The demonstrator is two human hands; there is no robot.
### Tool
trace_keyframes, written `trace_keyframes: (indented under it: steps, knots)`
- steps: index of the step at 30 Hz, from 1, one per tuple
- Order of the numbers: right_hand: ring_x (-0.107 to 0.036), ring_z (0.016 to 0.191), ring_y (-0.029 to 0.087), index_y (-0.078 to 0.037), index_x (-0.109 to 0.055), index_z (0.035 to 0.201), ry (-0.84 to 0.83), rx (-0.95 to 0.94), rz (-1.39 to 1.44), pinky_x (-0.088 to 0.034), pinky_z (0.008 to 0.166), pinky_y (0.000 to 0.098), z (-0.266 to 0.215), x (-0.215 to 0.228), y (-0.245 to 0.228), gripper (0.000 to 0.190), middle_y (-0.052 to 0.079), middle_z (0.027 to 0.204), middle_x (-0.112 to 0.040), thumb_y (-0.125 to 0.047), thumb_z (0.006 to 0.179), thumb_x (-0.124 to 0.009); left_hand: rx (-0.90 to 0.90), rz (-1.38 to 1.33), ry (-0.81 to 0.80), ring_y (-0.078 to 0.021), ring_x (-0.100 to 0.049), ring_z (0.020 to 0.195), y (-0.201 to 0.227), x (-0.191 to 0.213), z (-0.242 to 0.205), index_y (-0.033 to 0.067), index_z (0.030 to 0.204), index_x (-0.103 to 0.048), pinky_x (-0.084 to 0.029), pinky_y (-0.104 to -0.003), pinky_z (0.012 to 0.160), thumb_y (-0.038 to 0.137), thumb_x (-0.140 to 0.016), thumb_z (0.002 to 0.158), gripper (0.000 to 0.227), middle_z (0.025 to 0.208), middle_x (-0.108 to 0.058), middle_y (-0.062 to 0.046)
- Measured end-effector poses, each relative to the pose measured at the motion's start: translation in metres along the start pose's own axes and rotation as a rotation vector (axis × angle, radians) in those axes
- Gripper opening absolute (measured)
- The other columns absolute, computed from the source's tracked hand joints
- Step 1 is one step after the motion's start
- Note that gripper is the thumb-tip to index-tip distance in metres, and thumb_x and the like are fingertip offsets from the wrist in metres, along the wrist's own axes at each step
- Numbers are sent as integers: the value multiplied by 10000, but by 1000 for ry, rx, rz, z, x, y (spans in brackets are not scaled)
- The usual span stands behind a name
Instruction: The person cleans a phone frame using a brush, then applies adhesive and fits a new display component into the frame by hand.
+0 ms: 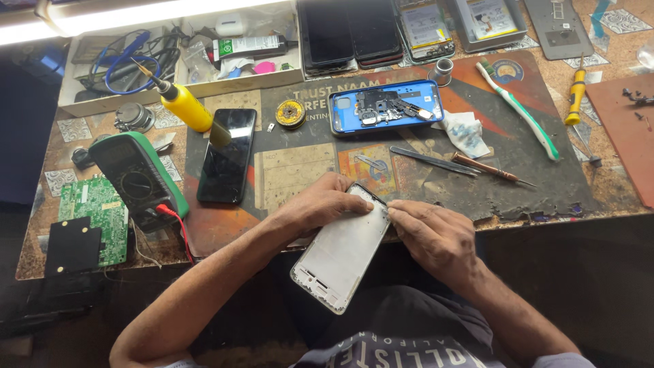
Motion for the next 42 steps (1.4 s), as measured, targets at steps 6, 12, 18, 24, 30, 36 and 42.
trace_keyframes:
  steps: [6,12,18,24,30,36,42]
  knots:
    - [-773,901,230,-38,-748,1035,-48,-62,16,-610,734,334,4,-8,6,182,113,1080,-777,-32,855,-777,-16,2,-14,-104,-673,609,0,0,3,-37,991,-753,-544,-260,546,181,-724,865,253,800,-759,-96]
    - [-772,936,247,-45,-744,1055,-58,-102,28,-613,778,350,7,-10,8,199,107,1080,-772,-31,858,-760,-20,-22,-20,-98,-671,600,-2,0,4,-27,991,-752,-544,-253,532,171,-720,866,237,787,-757,-84]
    - [-774,937,250,-44,-742,1082,-63,-142,54,-615,764,344,8,-16,13,221,118,1092,-773,-33,862,-762,-53,-25,-34,-88,-666,613,-3,1,6,-26,994,-752,-541,-247,543,165,-729,867,230,790,-751,-73]
    - [-774,934,252,-40,-737,1085,-69,-137,61,-613,759,347,11,-18,13,228,118,1095,-772,-32,859,-761,-47,-25,-26,-92,-669,617,-1,2,3,-26,1007,-756,-546,-252,549,169,-735,869,240,795,-753,-79]
    - [-769,924,252,-44,-739,1067,-53,-97,-3,-611,762,351,9,-20,9,216,109,1089,-770,-34,853,-765,-48,-44,-36,-85,-694,655,0,0,2,-3,1023,-751,-573,-243,596,177,-724,878,233,823,-764,-64]
    - [-770,898,238,-30,-745,1042,-33,-96,-41,-610,744,337,11,-19,7,203,111,1056,-775,-28,843,-781,-31,-50,-53,-95,-682,662,-2,-2,0,-9,1014,-747,-560,-256,593,165,-699,922,203,826,-755,-68]
    - [-752,868,251,-14,-735,1015,16,-132,-78,-599,740,351,22,-14,-3,199,103,961,-754,-46,833,-811,-71,-61,-50,-80,-692,714,3,-5,-8,-3,1037,-727,-583,-253,631,170,-688,945,200,863,-759,-53]
Point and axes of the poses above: each hand's wrist, its own z-axis towards the middle knuckle, its own x-axis out of the back of the hand, y = z × x, the point moved 8 cm from there along z, towards the middle knuckle
